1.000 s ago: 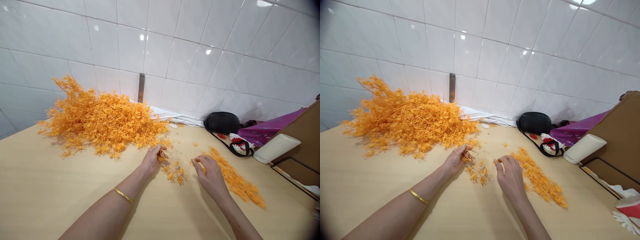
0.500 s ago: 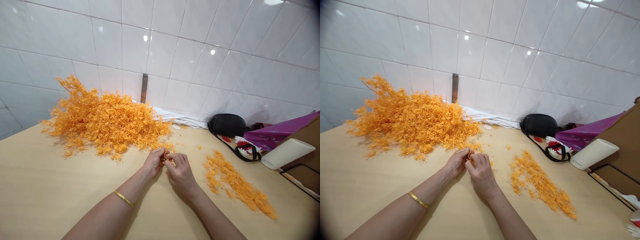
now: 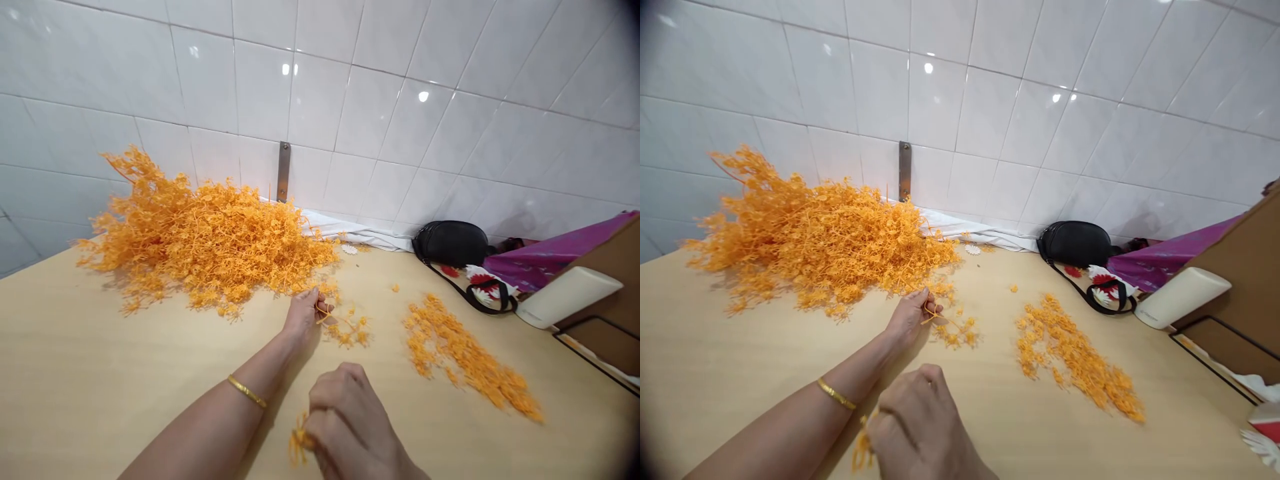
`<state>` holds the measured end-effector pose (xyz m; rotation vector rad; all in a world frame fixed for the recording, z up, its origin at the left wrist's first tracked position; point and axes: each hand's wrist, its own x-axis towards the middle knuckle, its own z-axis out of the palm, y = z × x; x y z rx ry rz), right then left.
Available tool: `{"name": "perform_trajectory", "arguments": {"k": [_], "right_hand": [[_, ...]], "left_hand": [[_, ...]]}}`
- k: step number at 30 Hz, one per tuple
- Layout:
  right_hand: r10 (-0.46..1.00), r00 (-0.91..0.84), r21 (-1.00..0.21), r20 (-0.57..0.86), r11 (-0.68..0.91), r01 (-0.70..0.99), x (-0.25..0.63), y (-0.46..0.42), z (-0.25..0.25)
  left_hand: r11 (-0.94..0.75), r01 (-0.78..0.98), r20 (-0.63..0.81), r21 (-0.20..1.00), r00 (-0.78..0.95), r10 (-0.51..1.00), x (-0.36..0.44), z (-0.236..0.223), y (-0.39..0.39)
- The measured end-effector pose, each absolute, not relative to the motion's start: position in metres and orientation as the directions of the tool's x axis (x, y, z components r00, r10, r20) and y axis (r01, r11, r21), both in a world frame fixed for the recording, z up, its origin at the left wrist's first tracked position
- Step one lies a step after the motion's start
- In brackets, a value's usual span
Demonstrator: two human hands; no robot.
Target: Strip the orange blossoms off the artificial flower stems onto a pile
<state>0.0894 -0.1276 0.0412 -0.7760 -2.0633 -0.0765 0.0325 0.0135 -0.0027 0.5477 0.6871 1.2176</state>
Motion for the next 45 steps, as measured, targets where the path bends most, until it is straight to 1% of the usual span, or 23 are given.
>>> {"name": "perform_trajectory", "arguments": {"k": [1, 2, 3, 4, 5, 6, 8, 10, 11, 13, 16, 18, 21, 24, 27, 30, 34, 37, 39, 42, 45], "right_hand": [[0.595, -0.309, -0.366, 0.741, 0.745, 0.557, 0.093, -0.13, 0.041], [0.713, -0.183, -0.525, 0.677, 0.643, 0.558, 0.099, -0.129, 0.04], [0.814, -0.037, -0.676, 0.579, 0.505, 0.536, 0.108, -0.126, 0.038], [0.878, 0.103, -0.795, 0.467, 0.366, 0.484, 0.12, -0.121, 0.035], [0.907, 0.215, -0.878, 0.361, 0.253, 0.407, 0.133, -0.115, 0.032], [0.919, 0.291, -0.929, 0.265, 0.162, 0.332, 0.146, -0.107, 0.029], [0.927, 0.359, -0.977, 0.106, 0.029, 0.213, 0.168, -0.093, 0.023], [0.934, 0.356, -0.984, 0.026, -0.04, 0.176, 0.18, -0.082, 0.019], [0.939, 0.342, -0.98, 0.023, -0.047, 0.194, 0.182, -0.077, 0.017], [0.96, 0.273, -0.957, 0.06, -0.022, 0.289, 0.18, -0.069, 0.016], [0.992, 0.086, -0.903, 0.097, 0.051, 0.426, 0.169, -0.061, 0.013], [0.992, 0.042, -0.872, 0.122, 0.087, 0.481, 0.164, -0.056, 0.009], [0.963, 0.159, -0.843, 0.216, 0.102, 0.528, 0.163, -0.05, 0.001], [0.929, 0.259, -0.847, 0.265, 0.096, 0.523, 0.165, -0.046, -0.005], [0.914, 0.271, -0.843, 0.301, 0.122, 0.525, 0.165, -0.044, -0.008], [0.908, 0.244, -0.811, 0.34, 0.152, 0.564, 0.161, -0.046, -0.008], [0.866, 0.288, -0.757, 0.409, 0.146, 0.637, 0.16, -0.051, -0.003], [0.862, 0.321, -0.772, 0.393, 0.119, 0.625, 0.161, -0.054, 0.0], [0.865, 0.323, -0.78, 0.383, 0.116, 0.615, 0.161, -0.054, 0.0], [0.865, 0.331, -0.795, 0.376, 0.118, 0.595, 0.16, -0.053, -0.001], [0.865, 0.346, -0.817, 0.363, 0.117, 0.565, 0.16, -0.05, -0.004]], "left_hand": [[0.272, -0.645, -0.175, 0.715, 0.211, 0.962, 0.032, -0.003, 0.015], [0.28, -0.629, -0.17, 0.725, 0.231, 0.958, 0.03, -0.004, 0.016], [0.291, -0.611, -0.171, 0.736, 0.248, 0.953, 0.029, -0.004, 0.016], [0.305, -0.598, -0.178, 0.742, 0.263, 0.948, 0.028, -0.004, 0.016], [0.324, -0.587, -0.187, 0.742, 0.283, 0.941, 0.026, -0.004, 0.016], [0.348, -0.577, -0.196, 0.739, 0.31, 0.93, 0.025, -0.003, 0.015], [0.39, -0.567, -0.206, 0.726, 0.361, 0.909, 0.024, -0.002, 0.015], [0.414, -0.551, -0.204, 0.725, 0.401, 0.893, 0.023, -0.001, 0.014], [0.418, -0.543, -0.2, 0.728, 0.414, 0.888, 0.023, -0.001, 0.015], [0.422, -0.536, -0.196, 0.731, 0.427, 0.883, 0.023, -0.001, 0.015], [0.433, -0.539, -0.202, 0.723, 0.434, 0.878, 0.022, -0.002, 0.016], [0.431, -0.539, -0.196, 0.724, 0.439, 0.877, 0.022, -0.001, 0.016], [0.414, -0.526, -0.146, 0.743, 0.476, 0.867, 0.022, 0.0, 0.015], [0.378, -0.467, -0.088, 0.8, 0.531, 0.843, 0.021, 0.002, 0.013], [0.346, -0.352, -0.094, 0.87, 0.57, 0.817, 0.022, 0.002, 0.009], [0.336, -0.286, -0.114, 0.897, 0.585, 0.803, 0.024, 0.001, 0.005], [0.222, -0.226, -0.066, 0.948, 0.546, 0.835, 0.028, -0.001, 0.002], [0.173, -0.211, -0.046, 0.962, 0.501, 0.864, 0.03, -0.002, 0.003], [0.182, -0.222, -0.048, 0.958, 0.502, 0.863, 0.028, -0.002, 0.005], [0.25, -0.259, -0.065, 0.933, 0.563, 0.824, 0.024, 0.0, 0.007], [0.341, -0.208, -0.124, 0.917, 0.663, 0.738, 0.019, 0.002, 0.006]]}}
